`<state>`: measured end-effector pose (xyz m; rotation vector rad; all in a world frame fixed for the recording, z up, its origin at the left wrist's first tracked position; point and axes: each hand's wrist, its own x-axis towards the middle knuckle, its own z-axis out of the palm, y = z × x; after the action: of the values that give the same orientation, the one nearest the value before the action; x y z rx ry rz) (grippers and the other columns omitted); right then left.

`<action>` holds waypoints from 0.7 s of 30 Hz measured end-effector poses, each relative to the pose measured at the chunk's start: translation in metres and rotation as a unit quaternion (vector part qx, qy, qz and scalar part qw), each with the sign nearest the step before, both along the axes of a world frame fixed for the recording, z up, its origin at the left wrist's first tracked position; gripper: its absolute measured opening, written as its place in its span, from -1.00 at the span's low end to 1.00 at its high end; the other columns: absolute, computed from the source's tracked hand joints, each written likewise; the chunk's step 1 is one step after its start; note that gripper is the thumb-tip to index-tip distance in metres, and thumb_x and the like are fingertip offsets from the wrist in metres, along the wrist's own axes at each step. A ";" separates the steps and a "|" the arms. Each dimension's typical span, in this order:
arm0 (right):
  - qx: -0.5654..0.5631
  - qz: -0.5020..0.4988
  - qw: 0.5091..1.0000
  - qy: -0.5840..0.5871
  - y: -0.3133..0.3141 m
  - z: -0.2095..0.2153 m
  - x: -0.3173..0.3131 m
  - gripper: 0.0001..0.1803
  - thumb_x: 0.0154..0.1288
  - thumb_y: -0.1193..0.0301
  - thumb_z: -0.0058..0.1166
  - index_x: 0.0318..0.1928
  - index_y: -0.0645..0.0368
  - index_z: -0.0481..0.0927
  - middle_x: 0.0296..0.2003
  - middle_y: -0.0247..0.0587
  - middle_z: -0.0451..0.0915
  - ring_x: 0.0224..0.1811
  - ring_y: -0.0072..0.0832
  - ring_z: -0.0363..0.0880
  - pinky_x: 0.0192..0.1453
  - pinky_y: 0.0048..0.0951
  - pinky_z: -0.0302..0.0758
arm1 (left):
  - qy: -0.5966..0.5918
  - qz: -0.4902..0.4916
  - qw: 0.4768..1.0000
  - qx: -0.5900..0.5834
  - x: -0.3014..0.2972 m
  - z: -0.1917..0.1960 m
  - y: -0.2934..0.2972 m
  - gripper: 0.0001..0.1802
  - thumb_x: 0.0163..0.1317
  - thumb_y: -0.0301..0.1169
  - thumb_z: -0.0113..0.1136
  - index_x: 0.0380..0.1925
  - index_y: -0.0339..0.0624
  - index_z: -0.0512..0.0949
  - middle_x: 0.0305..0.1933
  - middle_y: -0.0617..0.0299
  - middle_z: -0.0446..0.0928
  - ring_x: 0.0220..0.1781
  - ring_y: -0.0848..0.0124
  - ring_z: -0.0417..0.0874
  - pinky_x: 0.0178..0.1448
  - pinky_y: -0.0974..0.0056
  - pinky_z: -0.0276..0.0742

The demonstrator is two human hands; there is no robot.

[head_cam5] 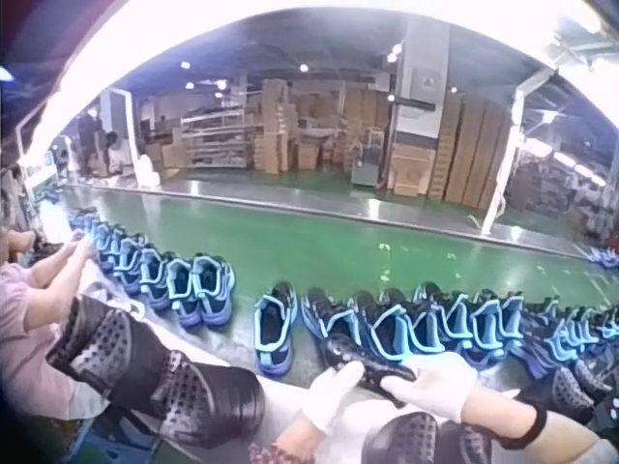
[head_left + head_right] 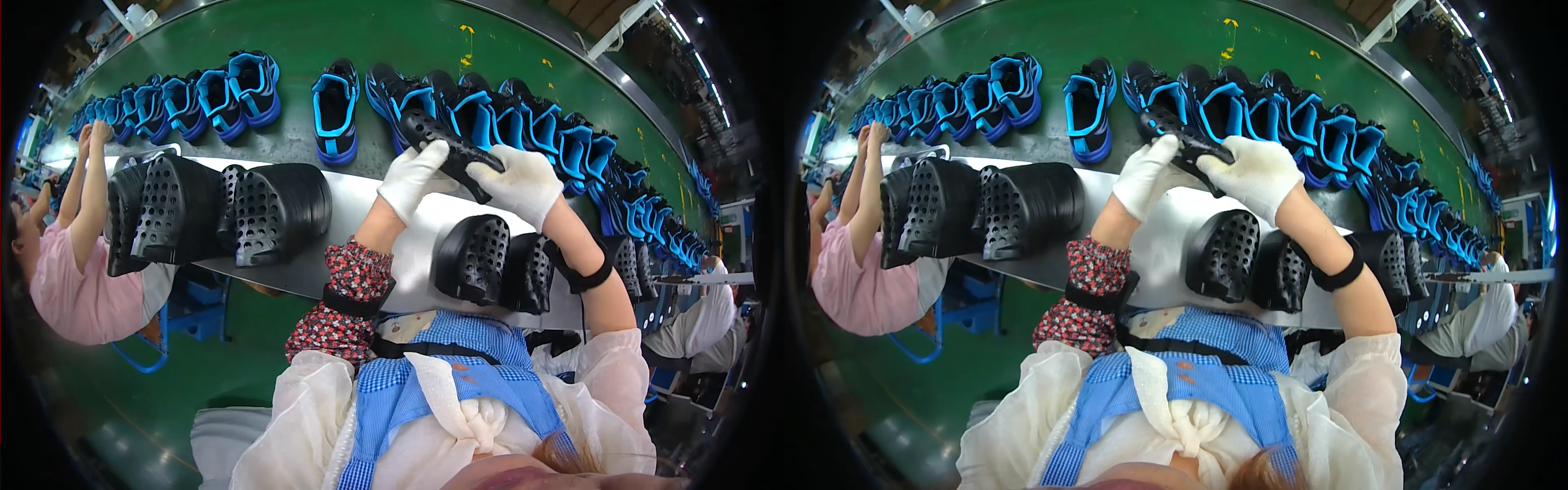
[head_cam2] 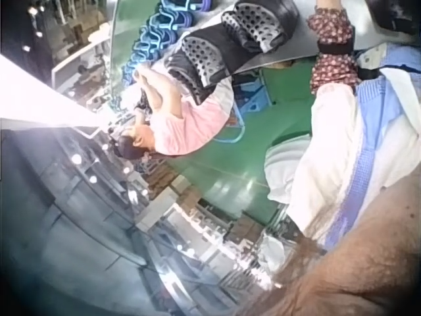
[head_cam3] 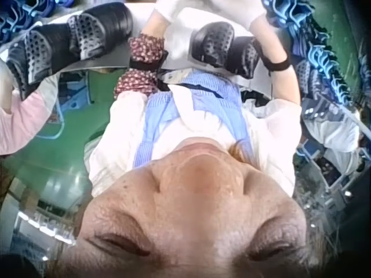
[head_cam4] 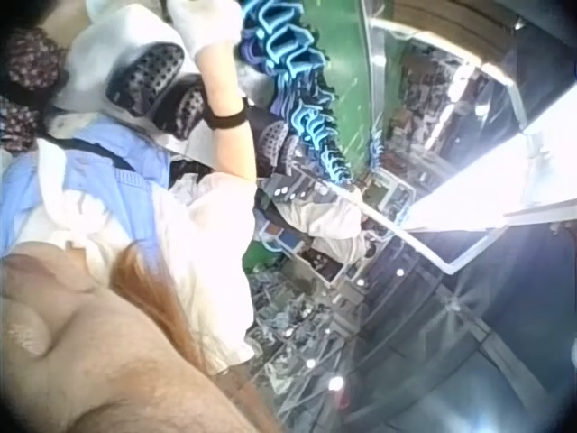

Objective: Checking shoe uppers and inserting them into plastic lasts on a production line.

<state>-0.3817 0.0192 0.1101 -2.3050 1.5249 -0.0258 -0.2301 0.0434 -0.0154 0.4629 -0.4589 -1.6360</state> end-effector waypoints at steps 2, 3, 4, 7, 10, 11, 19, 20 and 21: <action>0.013 0.026 0.998 0.057 -0.027 0.001 0.004 -0.45 0.19 -0.06 -0.07 -0.44 0.21 0.65 -0.52 0.01 0.62 -0.39 -0.12 0.64 -0.23 -0.24 0.52 | -0.494 0.111 0.862 0.028 0.003 -0.006 -0.012 -0.51 0.15 -0.21 0.26 0.02 -0.24 0.47 0.04 0.00 0.47 0.06 0.23 0.54 0.16 0.16 0.50; 0.004 0.027 0.996 0.083 -0.040 -0.001 0.008 -0.39 0.17 -0.10 -0.13 -0.42 0.24 0.65 -0.51 0.11 0.60 -0.36 -0.07 0.63 -0.20 -0.20 0.51 | -0.597 0.209 0.774 -0.035 0.003 -0.010 -0.011 -0.40 0.02 -0.14 0.32 0.05 -0.21 0.49 0.09 -0.08 0.44 0.14 0.15 0.51 0.25 0.19 0.41; 0.028 0.034 0.995 0.093 -0.055 -0.002 0.013 -0.36 0.13 -0.11 -0.14 -0.40 0.29 0.65 -0.51 0.17 0.57 -0.36 -0.03 0.60 -0.20 -0.18 0.48 | -0.590 0.195 0.783 -0.020 0.004 -0.013 -0.015 -0.40 0.02 -0.14 0.32 0.05 -0.21 0.49 0.09 -0.08 0.44 0.14 0.15 0.51 0.25 0.19 0.41; 0.094 0.060 0.983 0.149 -0.095 -0.003 0.036 -0.35 0.06 -0.08 -0.12 -0.43 0.37 0.62 -0.53 0.12 0.56 -0.42 -0.07 0.56 -0.22 -0.18 0.45 | -0.699 0.156 0.696 -0.052 0.006 -0.018 -0.024 -0.45 0.08 -0.18 0.28 0.08 -0.13 0.49 0.19 0.02 0.41 0.17 0.10 0.49 0.20 0.12 0.46; 0.074 0.030 0.979 0.190 -0.118 -0.012 0.067 -0.43 0.07 0.01 -0.08 -0.29 0.34 0.66 -0.37 0.13 0.63 -0.29 -0.08 0.62 -0.11 -0.22 0.49 | -0.746 0.038 0.663 0.039 0.007 -0.016 -0.044 -0.45 0.11 -0.17 0.26 0.11 -0.08 0.47 0.21 0.11 0.40 0.12 0.07 0.52 0.17 0.12 0.49; 0.031 0.048 0.979 0.194 -0.120 -0.020 0.078 -0.41 0.09 0.00 -0.10 -0.30 0.36 0.65 -0.36 0.19 0.62 -0.26 -0.04 0.62 -0.08 -0.20 0.49 | -0.775 -0.005 0.629 0.058 0.007 -0.014 -0.053 -0.49 0.15 -0.12 0.23 0.08 -0.06 0.51 0.19 0.15 0.46 0.11 0.06 0.55 0.17 0.11 0.50; 0.008 0.041 0.982 0.182 -0.128 -0.085 0.124 -0.54 0.19 0.07 -0.05 -0.14 0.15 0.68 -0.12 0.08 0.63 -0.04 -0.06 0.61 0.05 -0.18 0.52 | -0.829 -0.247 0.502 0.000 0.021 -0.014 -0.099 -0.52 0.22 -0.01 0.09 0.00 -0.05 0.59 0.05 0.07 0.58 0.08 0.12 0.58 0.16 0.13 0.48; 0.023 0.033 0.986 0.162 -0.133 -0.092 0.125 -0.55 0.19 0.09 -0.04 -0.12 0.15 0.68 -0.10 0.08 0.62 -0.02 -0.06 0.61 0.06 -0.19 0.52 | -0.831 -0.233 0.506 0.005 0.021 -0.015 -0.100 -0.53 0.21 -0.02 0.10 0.00 -0.04 0.60 0.05 0.07 0.59 0.08 0.13 0.58 0.16 0.13 0.48; 0.013 0.046 0.988 0.143 -0.138 -0.100 0.125 -0.55 0.24 0.12 -0.06 -0.07 0.15 0.65 -0.07 0.09 0.61 0.01 -0.06 0.59 0.07 -0.19 0.52 | -0.832 -0.220 0.509 0.009 0.021 -0.016 -0.099 -0.54 0.20 -0.04 0.11 -0.01 -0.03 0.60 0.05 0.08 0.59 0.08 0.14 0.58 0.16 0.13 0.48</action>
<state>-0.2564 -0.1188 0.0103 -2.4386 1.5345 0.3624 -0.2092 -0.0556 -0.0313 2.0789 -2.1093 -1.0616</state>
